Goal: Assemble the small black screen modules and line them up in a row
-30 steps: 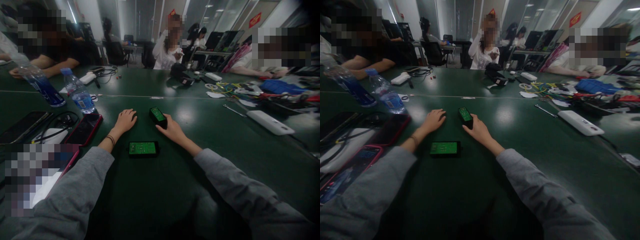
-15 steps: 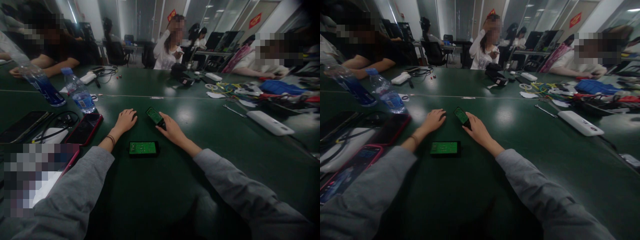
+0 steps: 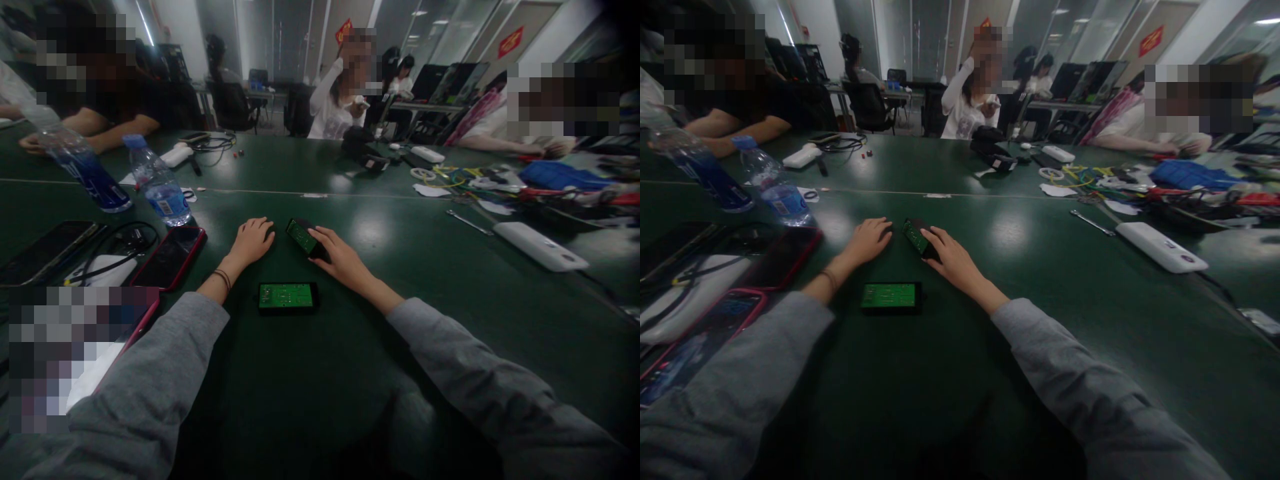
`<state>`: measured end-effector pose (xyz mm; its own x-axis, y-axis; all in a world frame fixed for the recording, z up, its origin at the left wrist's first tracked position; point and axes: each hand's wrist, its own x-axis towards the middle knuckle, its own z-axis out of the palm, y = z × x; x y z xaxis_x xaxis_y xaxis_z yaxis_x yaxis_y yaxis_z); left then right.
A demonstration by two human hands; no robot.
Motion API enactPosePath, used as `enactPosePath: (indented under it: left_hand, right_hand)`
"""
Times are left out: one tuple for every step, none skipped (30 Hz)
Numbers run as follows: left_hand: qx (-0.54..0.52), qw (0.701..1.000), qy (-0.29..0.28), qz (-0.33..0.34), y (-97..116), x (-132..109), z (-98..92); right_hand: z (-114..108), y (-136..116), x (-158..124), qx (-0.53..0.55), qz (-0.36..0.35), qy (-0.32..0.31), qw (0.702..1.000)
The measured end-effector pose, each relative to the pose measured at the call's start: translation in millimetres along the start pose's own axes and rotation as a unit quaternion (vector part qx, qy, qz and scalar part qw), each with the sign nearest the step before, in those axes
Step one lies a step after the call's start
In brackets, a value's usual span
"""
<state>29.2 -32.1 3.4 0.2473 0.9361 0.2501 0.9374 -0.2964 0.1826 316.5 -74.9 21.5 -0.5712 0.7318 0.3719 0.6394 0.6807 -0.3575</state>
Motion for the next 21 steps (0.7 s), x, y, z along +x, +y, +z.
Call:
enactPosePath:
  left_hand:
    - [0.000,1.000,0.000,0.000,-0.2,0.1,0.3]
    - [-0.001,1.000,0.001,-0.001,-0.4,0.1,0.6]
    - [-0.001,1.000,0.002,-0.001,-0.5,0.2,0.8]
    - [0.000,1.000,0.002,-0.001,-0.6,0.2,0.9]
    - [-0.001,1.000,0.002,-0.001,-0.6,0.2,0.9]
    - [-0.001,1.000,0.001,-0.001,-0.6,0.2,0.9]
    - [-0.001,1.000,0.000,-0.001,-0.5,0.2,0.9]
    - [-0.002,1.000,0.000,-0.001,-0.4,0.3,0.8]
    - [-0.003,1.000,0.000,-0.002,-0.4,0.3,0.8]
    - [-0.003,1.000,0.000,-0.002,-0.3,0.2,0.7]
    - [-0.004,1.000,0.001,-0.001,-0.3,0.2,0.6]
    - [-0.004,1.000,0.003,0.000,-0.2,0.1,0.5]
    - [-0.004,1.000,0.004,0.000,-0.1,0.0,0.3]
    - [-0.004,1.000,0.003,-0.001,0.0,0.0,0.2]
    - [-0.003,1.000,0.003,-0.001,0.1,-0.1,0.0]
    - [-0.002,1.000,0.003,-0.002,0.2,-0.1,-0.2]
    - [-0.002,1.000,0.002,-0.002,0.4,-0.1,-0.3]
    - [-0.002,1.000,0.001,-0.002,0.5,-0.1,-0.4]
    - [-0.001,1.000,0.000,-0.002,0.7,0.0,-0.4]
    - [-0.001,1.000,-0.001,-0.002,0.9,0.0,-0.4]
    - [0.001,1.000,0.000,-0.002,1.1,-0.1,-0.4]
  right_hand:
    - [0.0,0.2,-0.2,-0.002,0.001,-0.001,1.000]
    - [-0.1,0.3,-0.3,-0.004,0.002,-0.001,1.000]
    - [-0.4,0.1,-0.4,-0.005,0.003,-0.001,1.000]
    - [-0.7,-0.4,-0.3,-0.006,0.003,-0.001,1.000]
    - [-1.2,-1.1,-0.3,-0.006,0.002,-0.003,1.000]
    - [-1.8,-2.1,-0.2,-0.007,0.002,-0.007,1.000]
    - [-2.5,-3.2,0.0,-0.008,0.004,-0.012,1.000]
    - [-3.3,-4.4,0.1,-0.009,0.007,-0.018,1.000]
    - [-4.0,-5.5,0.2,-0.009,0.010,-0.023,1.000]
    - [-4.7,-6.3,0.3,-0.009,0.013,-0.026,1.000]
    - [-5.3,-6.9,0.3,-0.008,0.014,-0.028,0.999]
    - [-5.8,-7.1,0.3,-0.006,0.012,-0.028,1.000]
    - [-6.0,-6.9,0.3,-0.004,0.010,-0.028,1.000]
    - [-6.0,-6.5,0.2,-0.001,0.007,-0.029,1.000]
    - [-5.8,-5.7,0.2,0.001,0.004,-0.029,1.000]
    - [-5.2,-4.6,0.1,0.003,0.000,-0.029,1.000]
    - [-4.3,-3.4,0.1,0.004,-0.004,-0.029,1.000]
    - [-3.2,-1.9,0.0,0.005,-0.008,-0.028,1.000]
    - [-1.9,-0.5,0.0,0.006,-0.013,-0.027,1.000]
    - [-0.6,0.9,-0.1,0.005,-0.018,-0.025,1.000]
    - [0.6,2.0,-0.3,0.004,-0.022,-0.024,0.999]
